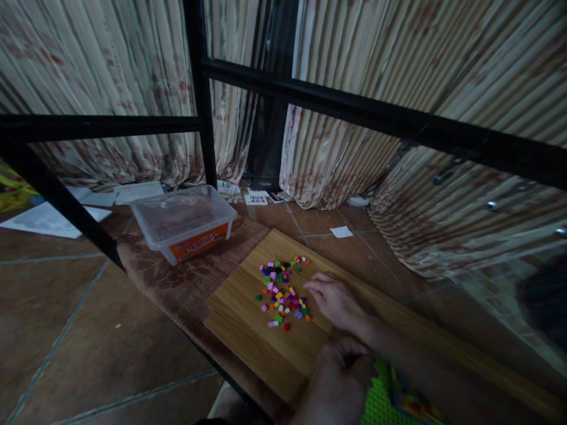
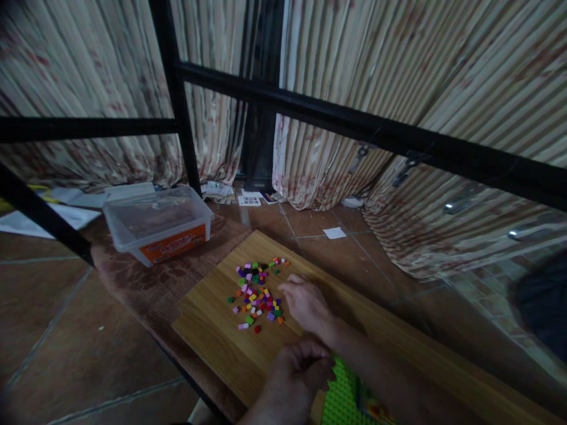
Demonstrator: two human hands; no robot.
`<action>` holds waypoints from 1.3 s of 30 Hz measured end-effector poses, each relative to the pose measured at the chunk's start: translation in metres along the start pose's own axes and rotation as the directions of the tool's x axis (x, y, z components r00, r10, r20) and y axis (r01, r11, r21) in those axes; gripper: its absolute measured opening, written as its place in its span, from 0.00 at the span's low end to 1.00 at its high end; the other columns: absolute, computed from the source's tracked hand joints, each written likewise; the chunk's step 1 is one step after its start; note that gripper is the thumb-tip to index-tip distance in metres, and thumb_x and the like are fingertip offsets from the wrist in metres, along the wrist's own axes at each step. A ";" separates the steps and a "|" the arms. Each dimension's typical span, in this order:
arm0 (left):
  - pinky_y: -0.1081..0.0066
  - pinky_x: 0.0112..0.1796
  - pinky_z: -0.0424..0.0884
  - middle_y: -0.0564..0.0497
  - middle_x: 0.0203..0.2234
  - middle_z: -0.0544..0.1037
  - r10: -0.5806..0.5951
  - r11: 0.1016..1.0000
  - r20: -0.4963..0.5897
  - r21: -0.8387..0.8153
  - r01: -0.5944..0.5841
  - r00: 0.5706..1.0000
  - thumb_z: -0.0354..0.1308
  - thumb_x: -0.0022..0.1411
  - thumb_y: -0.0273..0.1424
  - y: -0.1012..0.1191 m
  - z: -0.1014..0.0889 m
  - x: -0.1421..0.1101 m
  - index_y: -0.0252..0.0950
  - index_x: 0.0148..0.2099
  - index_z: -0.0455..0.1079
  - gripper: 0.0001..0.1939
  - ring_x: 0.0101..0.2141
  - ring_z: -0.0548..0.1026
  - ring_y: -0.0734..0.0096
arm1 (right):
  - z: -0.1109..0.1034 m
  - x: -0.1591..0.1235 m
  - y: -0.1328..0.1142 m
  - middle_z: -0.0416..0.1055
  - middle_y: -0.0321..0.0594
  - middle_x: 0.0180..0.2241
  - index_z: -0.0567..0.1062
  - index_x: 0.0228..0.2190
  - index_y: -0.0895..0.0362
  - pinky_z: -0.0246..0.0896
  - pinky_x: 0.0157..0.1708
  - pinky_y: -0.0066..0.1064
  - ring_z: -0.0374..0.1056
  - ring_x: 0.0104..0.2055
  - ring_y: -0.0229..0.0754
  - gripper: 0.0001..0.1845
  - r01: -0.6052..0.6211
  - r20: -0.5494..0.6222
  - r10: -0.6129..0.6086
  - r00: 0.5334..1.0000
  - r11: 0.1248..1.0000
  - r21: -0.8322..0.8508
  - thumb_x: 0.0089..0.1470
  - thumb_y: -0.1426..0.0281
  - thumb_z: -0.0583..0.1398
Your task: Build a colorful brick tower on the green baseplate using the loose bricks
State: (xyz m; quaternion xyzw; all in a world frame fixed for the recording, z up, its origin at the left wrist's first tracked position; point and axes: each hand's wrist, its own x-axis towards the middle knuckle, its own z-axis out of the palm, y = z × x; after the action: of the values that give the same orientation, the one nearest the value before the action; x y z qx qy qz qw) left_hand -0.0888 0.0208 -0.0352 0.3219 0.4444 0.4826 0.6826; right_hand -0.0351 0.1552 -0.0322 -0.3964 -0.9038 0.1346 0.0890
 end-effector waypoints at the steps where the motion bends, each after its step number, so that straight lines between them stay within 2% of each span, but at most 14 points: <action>1: 0.72 0.29 0.64 0.53 0.20 0.71 -0.022 1.000 -0.002 0.009 0.022 1.000 0.58 0.53 0.33 0.000 0.000 0.000 0.35 0.29 0.72 0.07 0.23 0.67 0.74 | -0.002 0.007 0.005 0.72 0.40 0.38 0.77 0.40 0.54 0.62 0.45 0.31 0.68 0.41 0.40 0.16 -0.052 -0.048 0.052 0.997 0.999 0.002 0.58 0.75 0.51; 2: 0.72 0.29 0.65 0.53 0.20 0.71 -0.039 0.999 -0.005 0.017 0.039 0.999 0.58 0.53 0.34 -0.001 0.000 0.000 0.35 0.29 0.72 0.07 0.23 0.66 0.74 | -0.004 0.016 0.010 0.72 0.41 0.39 0.76 0.41 0.55 0.61 0.46 0.32 0.68 0.42 0.41 0.16 -0.112 -0.102 0.111 0.989 0.994 -0.002 0.57 0.76 0.52; 4: 0.72 0.29 0.65 0.53 0.20 0.72 -0.054 0.998 -0.017 0.033 0.055 0.998 0.59 0.53 0.35 -0.002 -0.001 0.001 0.35 0.30 0.73 0.08 0.23 0.66 0.74 | -0.007 0.035 0.019 0.71 0.42 0.41 0.74 0.45 0.56 0.61 0.46 0.32 0.69 0.42 0.41 0.17 -0.171 -0.131 0.168 0.977 0.985 -0.008 0.57 0.76 0.53; 7: 0.72 0.28 0.64 0.53 0.21 0.72 -0.041 0.997 -0.037 0.063 0.043 0.998 0.59 0.54 0.36 -0.002 -0.003 0.001 0.36 0.31 0.74 0.09 0.23 0.66 0.73 | -0.004 0.056 0.029 0.70 0.42 0.42 0.73 0.48 0.56 0.60 0.47 0.31 0.68 0.43 0.40 0.18 -0.136 -0.095 0.135 0.986 0.991 -0.004 0.56 0.75 0.56; 9: 0.73 0.28 0.63 0.53 0.21 0.72 -0.027 0.996 -0.039 0.089 0.030 0.999 0.58 0.54 0.35 0.000 -0.004 0.000 0.36 0.31 0.74 0.08 0.24 0.66 0.74 | -0.001 0.061 0.031 0.70 0.42 0.41 0.75 0.45 0.56 0.59 0.47 0.30 0.68 0.43 0.40 0.16 -0.109 -0.072 0.109 0.991 0.994 0.000 0.56 0.75 0.56; 14: 0.74 0.28 0.61 0.53 0.22 0.72 -0.019 0.987 -0.036 0.156 0.024 0.999 0.56 0.55 0.34 0.004 -0.003 -0.003 0.35 0.33 0.75 0.09 0.25 0.66 0.74 | 0.003 0.040 0.024 0.71 0.42 0.36 0.77 0.36 0.58 0.60 0.42 0.30 0.69 0.37 0.40 0.11 -0.103 -0.054 0.103 0.993 0.995 0.003 0.57 0.75 0.55; 19: 0.74 0.28 0.60 0.53 0.23 0.72 -0.024 0.976 -0.023 0.214 0.028 0.999 0.55 0.56 0.33 0.003 0.001 -0.004 0.33 0.34 0.74 0.09 0.25 0.65 0.75 | -0.003 0.011 0.005 0.74 0.38 0.33 0.77 0.34 0.55 0.61 0.36 0.27 0.70 0.35 0.38 0.08 0.000 0.054 -0.005 0.999 0.996 0.094 0.55 0.73 0.57; 22: 0.74 0.28 0.61 0.52 0.24 0.73 -0.031 0.972 -0.032 0.232 0.038 0.999 0.55 0.56 0.33 0.003 0.002 -0.005 0.34 0.35 0.74 0.10 0.26 0.66 0.74 | -0.006 0.020 -0.001 0.76 0.38 0.32 0.78 0.34 0.55 0.61 0.36 0.28 0.71 0.34 0.39 0.09 -0.020 -0.007 0.021 1.000 0.994 0.106 0.57 0.72 0.56; 24: 0.74 0.29 0.61 0.52 0.25 0.73 -0.039 0.969 -0.030 0.244 0.045 0.999 0.55 0.56 0.33 0.004 0.002 -0.005 0.34 0.35 0.74 0.10 0.27 0.67 0.73 | -0.005 0.032 -0.002 0.76 0.40 0.35 0.78 0.35 0.56 0.61 0.39 0.29 0.71 0.37 0.40 0.10 -0.045 -0.073 0.051 0.996 0.996 0.074 0.57 0.73 0.55; 26: 0.73 0.30 0.62 0.52 0.26 0.74 -0.032 0.965 -0.033 0.257 0.039 0.999 0.55 0.56 0.33 0.005 0.001 -0.006 0.34 0.35 0.74 0.10 0.28 0.67 0.73 | -0.001 0.041 -0.003 0.76 0.42 0.36 0.78 0.36 0.57 0.61 0.42 0.30 0.71 0.38 0.41 0.10 -0.044 -0.091 0.049 0.995 0.998 0.052 0.56 0.75 0.56; 29: 0.73 0.31 0.62 0.52 0.26 0.73 -0.023 0.961 -0.043 0.275 0.034 0.999 0.55 0.56 0.33 0.007 -0.001 -0.007 0.34 0.36 0.74 0.10 0.28 0.67 0.73 | 0.002 0.038 -0.007 0.76 0.42 0.35 0.78 0.33 0.57 0.61 0.41 0.29 0.71 0.38 0.40 0.10 -0.008 -0.042 0.010 0.999 0.999 0.047 0.55 0.75 0.57; 33: 0.73 0.30 0.62 0.52 0.26 0.74 -0.063 0.953 -0.043 0.293 0.073 0.997 0.55 0.56 0.33 0.012 -0.001 -0.010 0.34 0.36 0.75 0.10 0.28 0.68 0.72 | -0.002 0.023 -0.006 0.76 0.36 0.27 0.78 0.28 0.54 0.61 0.33 0.27 0.71 0.30 0.38 0.11 0.014 0.056 -0.019 0.998 0.996 0.088 0.57 0.71 0.56; 35: 0.73 0.31 0.63 0.51 0.26 0.74 -0.065 0.952 -0.043 0.297 0.075 0.997 0.55 0.56 0.33 0.014 0.000 -0.010 0.34 0.36 0.75 0.10 0.29 0.68 0.72 | -0.004 0.025 0.001 0.76 0.36 0.28 0.78 0.30 0.54 0.61 0.33 0.27 0.71 0.30 0.38 0.10 -0.043 0.008 0.042 0.999 0.995 0.091 0.56 0.71 0.56; 39: 0.72 0.34 0.64 0.51 0.27 0.75 -0.055 0.951 -0.035 0.302 0.063 0.998 0.55 0.56 0.33 0.015 0.002 -0.011 0.35 0.35 0.75 0.10 0.31 0.70 0.70 | 0.002 0.050 0.021 0.75 0.42 0.35 0.77 0.39 0.56 0.63 0.39 0.31 0.71 0.36 0.41 0.12 -0.126 -0.107 0.132 0.985 0.990 0.058 0.55 0.75 0.56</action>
State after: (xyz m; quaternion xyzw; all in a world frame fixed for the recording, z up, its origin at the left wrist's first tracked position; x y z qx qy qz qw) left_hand -0.0944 0.0154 -0.0185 0.4030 0.5316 0.3921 0.6334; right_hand -0.0540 0.2054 -0.0379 -0.4586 -0.8662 0.1408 0.1401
